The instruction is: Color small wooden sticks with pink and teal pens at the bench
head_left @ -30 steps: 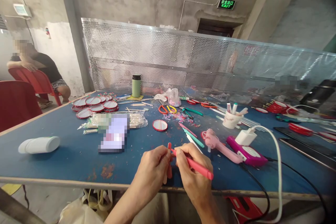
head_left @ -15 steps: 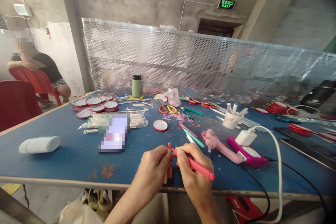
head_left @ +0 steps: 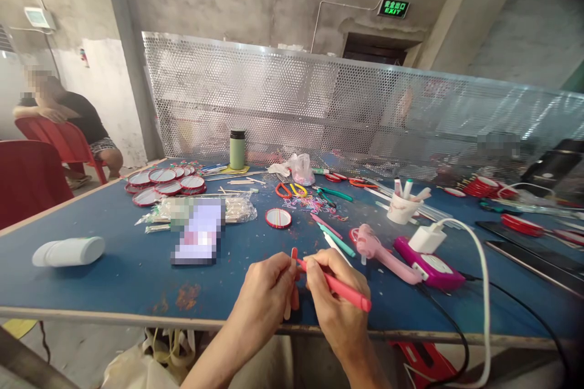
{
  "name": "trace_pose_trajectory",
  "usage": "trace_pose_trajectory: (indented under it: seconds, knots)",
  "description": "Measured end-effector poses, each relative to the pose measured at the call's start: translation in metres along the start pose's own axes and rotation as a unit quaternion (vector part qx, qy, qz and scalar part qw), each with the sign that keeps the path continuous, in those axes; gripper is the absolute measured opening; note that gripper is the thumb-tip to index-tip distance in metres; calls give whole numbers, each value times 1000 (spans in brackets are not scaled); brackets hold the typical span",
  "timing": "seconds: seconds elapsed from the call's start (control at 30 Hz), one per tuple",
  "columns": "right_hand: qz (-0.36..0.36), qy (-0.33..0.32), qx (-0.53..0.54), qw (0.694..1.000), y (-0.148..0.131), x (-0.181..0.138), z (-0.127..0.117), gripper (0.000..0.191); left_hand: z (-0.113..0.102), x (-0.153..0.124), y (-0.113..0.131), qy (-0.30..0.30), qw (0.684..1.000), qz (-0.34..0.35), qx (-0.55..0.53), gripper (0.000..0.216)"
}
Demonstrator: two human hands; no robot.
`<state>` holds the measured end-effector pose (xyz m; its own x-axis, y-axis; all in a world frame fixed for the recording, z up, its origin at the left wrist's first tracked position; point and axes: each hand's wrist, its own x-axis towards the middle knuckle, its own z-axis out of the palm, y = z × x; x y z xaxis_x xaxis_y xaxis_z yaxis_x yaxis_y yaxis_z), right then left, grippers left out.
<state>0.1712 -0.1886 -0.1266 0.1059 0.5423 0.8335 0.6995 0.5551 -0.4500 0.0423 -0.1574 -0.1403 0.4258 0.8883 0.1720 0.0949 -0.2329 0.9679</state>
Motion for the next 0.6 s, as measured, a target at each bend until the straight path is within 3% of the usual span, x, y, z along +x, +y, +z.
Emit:
trace_pose_trajectory:
  seconds: [0.6]
  knots:
    - [3,7,5,1000,-1,-2,0,24,-2,-1,5,-19,998,-16,-56,41]
